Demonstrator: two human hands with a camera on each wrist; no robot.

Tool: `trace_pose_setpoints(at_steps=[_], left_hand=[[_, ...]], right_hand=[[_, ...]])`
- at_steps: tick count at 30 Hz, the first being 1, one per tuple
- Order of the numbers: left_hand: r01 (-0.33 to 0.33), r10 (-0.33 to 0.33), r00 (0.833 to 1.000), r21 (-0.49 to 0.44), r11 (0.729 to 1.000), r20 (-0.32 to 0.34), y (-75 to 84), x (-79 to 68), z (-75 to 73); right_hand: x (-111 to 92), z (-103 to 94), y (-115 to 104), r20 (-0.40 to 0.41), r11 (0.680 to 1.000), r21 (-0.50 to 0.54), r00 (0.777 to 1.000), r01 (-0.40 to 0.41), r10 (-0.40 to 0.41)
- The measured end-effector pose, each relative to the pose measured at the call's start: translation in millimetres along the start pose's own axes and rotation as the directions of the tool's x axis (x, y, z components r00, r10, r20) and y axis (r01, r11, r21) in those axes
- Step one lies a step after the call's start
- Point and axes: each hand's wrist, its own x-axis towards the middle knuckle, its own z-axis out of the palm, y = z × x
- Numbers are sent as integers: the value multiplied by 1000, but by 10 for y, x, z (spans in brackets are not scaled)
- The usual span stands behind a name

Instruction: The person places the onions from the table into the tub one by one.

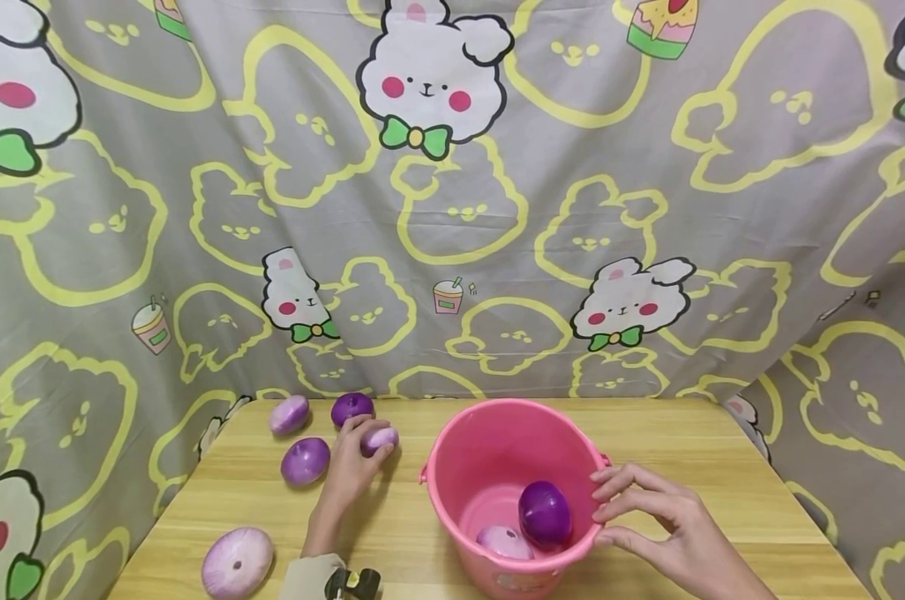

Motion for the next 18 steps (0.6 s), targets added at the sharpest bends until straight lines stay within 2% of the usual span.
trace_pose_setpoints(at_steps=[11,18], left_hand=[[-10,9,999,-10,1000,-52,114,29,-56],[-51,49,995,-19,999,-89,153,47,-104]], right_hand=[[5,-11,-12,-1,1000,0,1000,-7,7],[9,-6,4,-1,1000,4,1000,21,-21]])
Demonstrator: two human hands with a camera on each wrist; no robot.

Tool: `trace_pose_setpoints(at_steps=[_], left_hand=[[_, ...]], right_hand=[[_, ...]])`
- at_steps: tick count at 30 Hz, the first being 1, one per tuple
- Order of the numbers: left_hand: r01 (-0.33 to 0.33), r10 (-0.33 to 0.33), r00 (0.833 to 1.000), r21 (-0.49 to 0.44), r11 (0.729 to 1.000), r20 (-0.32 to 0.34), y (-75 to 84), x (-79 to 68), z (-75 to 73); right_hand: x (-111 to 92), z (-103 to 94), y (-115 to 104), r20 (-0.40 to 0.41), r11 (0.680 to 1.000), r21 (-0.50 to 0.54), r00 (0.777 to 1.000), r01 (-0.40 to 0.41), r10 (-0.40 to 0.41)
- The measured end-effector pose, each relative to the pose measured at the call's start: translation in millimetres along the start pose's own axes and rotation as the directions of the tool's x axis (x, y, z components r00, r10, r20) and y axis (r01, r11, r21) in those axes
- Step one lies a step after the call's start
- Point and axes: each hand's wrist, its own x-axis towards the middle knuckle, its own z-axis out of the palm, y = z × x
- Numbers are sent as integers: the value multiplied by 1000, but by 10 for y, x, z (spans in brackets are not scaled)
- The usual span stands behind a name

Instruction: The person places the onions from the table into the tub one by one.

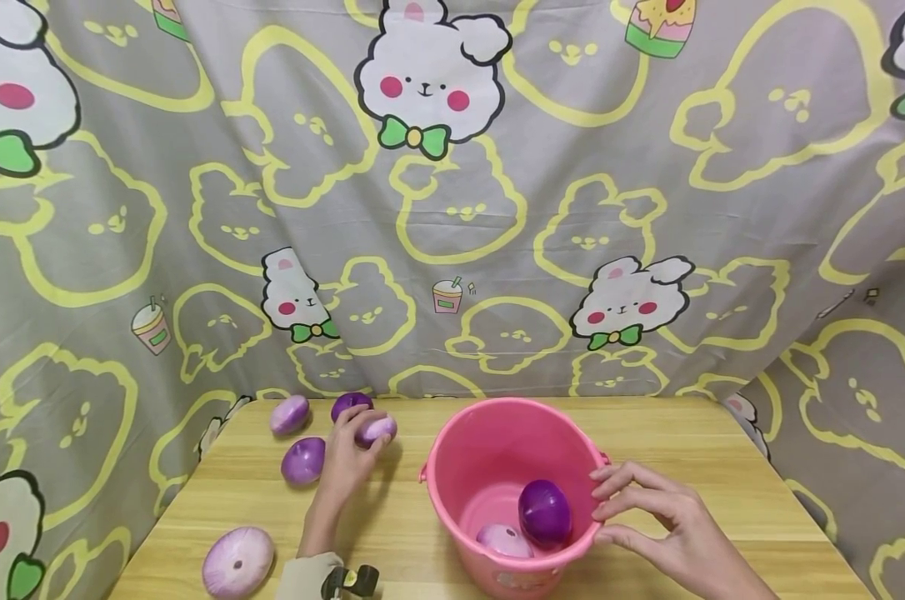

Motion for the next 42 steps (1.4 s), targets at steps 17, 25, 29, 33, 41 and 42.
trace_pose_setpoints(at_steps=[17,25,29,33,41,42], left_hand=[[-87,85,994,-26,996,-64,101,54,-93],[-39,36,998,-69,997,-44,192,74,-172],[-37,33,998,-65,997,-50,226,81,-201],[-56,52,997,-64,996,-63,236,85,-218],[-87,79,993,-88,992,-89,282,92,-273],[-90,82,992,-90,992,-92,294,95,-281]], right_hand=[[-1,-3,12,-1,1000,-2,1000,-12,12],[3,-3,2,1,1000,1,1000,-19,19],[4,-4,-1,1,1000,2,1000,-15,15],[0,-5,-2,0,1000,-3,1000,-15,15],[0,-3,-6,-1,1000,-4,1000,-12,12],[3,-2,-6,0,1000,-3,1000,-10,10]])
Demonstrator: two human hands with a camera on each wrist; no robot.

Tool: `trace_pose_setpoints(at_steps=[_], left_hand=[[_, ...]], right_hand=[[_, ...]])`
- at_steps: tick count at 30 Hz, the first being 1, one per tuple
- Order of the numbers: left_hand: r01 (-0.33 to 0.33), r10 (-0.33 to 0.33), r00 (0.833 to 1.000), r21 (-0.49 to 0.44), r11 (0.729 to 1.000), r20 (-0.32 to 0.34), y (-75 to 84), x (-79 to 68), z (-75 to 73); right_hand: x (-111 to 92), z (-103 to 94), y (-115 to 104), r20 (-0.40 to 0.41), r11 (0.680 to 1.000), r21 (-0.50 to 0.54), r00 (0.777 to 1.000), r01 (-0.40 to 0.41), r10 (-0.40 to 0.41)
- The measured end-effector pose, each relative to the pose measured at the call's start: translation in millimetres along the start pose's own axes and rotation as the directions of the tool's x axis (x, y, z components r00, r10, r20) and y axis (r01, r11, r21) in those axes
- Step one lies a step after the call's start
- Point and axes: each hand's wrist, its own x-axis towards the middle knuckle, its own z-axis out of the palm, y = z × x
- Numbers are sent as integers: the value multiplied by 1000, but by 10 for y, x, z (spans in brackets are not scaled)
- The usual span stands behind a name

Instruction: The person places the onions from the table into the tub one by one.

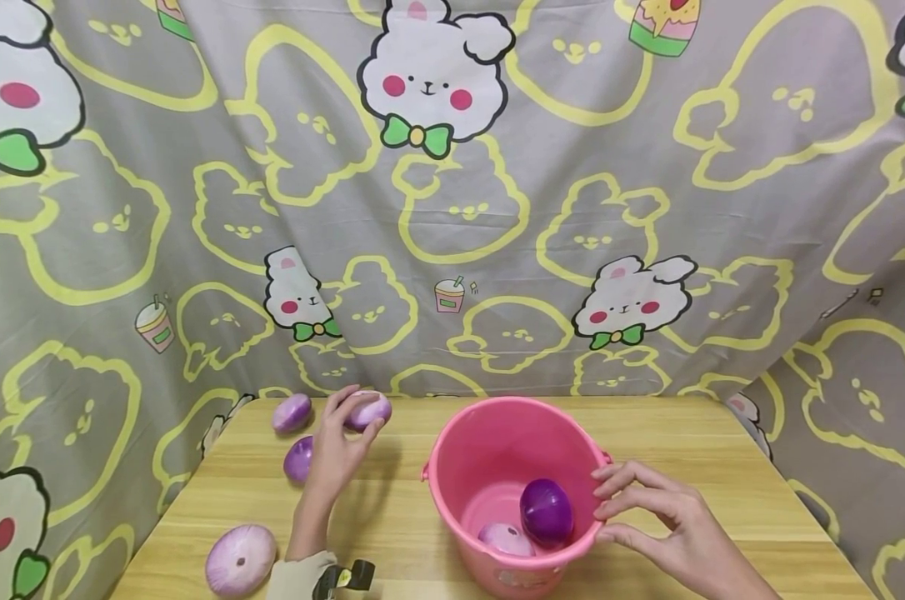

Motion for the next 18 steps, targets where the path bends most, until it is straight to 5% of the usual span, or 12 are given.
trace_pose_setpoints(at_steps=[18], left_hand=[[-80,82,994,25,996,-67,187,36,-105]], right_hand=[[13,-1,3,1,1000,3,1000,19,-19]])
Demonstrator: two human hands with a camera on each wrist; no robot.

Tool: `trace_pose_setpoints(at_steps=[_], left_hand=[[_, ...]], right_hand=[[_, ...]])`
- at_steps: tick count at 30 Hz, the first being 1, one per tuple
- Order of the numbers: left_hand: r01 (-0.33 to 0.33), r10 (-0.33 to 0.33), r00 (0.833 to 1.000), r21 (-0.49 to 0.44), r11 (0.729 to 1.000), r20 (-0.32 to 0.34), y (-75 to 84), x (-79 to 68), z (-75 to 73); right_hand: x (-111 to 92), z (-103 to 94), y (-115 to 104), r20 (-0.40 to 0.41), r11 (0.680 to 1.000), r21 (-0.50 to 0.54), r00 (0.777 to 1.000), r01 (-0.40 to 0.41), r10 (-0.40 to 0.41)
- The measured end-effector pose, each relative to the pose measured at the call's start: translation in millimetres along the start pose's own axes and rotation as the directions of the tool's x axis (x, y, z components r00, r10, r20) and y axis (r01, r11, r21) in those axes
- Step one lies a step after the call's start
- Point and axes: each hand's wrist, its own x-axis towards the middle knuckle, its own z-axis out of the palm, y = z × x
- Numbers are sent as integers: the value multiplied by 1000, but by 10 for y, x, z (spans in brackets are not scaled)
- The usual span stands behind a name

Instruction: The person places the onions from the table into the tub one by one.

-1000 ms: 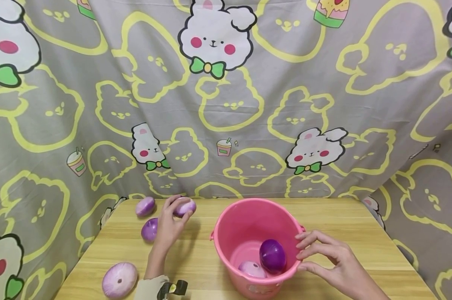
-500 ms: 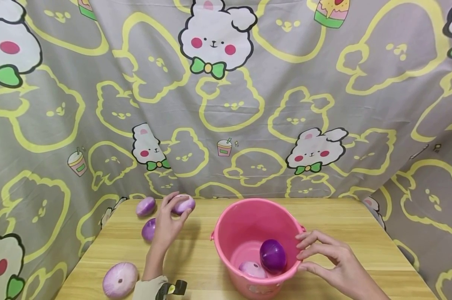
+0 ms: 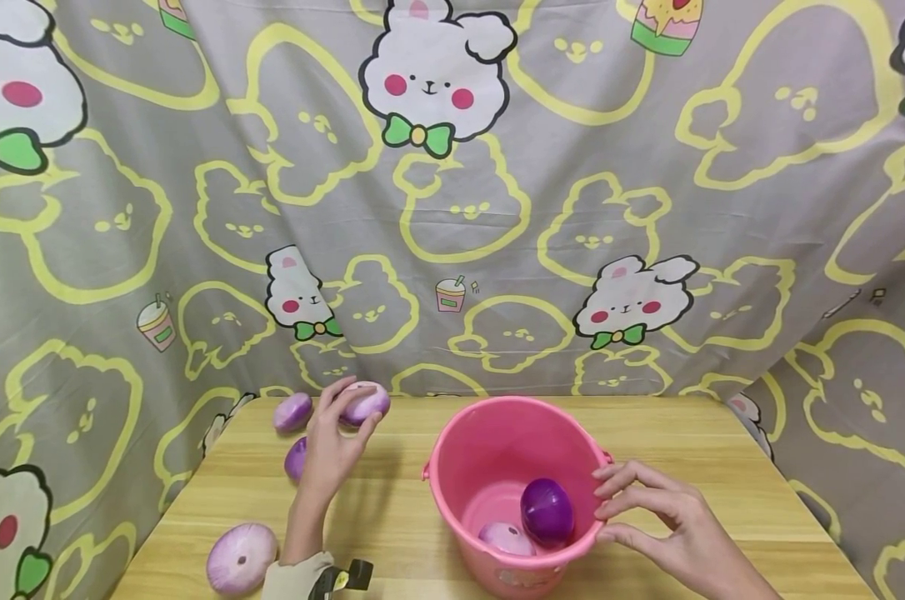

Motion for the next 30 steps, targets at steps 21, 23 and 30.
trace_pose_setpoints(at_steps=[21,23,30], left_hand=[[-32,32,999,-1,999,-16,171,38,-108],[-37,37,999,-3,999,-20,187,39,-118],[-34,33,999,-10,999,-18,240,42,-153]], right_hand=[[-1,-5,-9,3,999,-25,1000,-25,25],[-4,-5,-11,3,999,-26,1000,-29,29],[2,-1,-11,3,999,-23,1000,-22,22]])
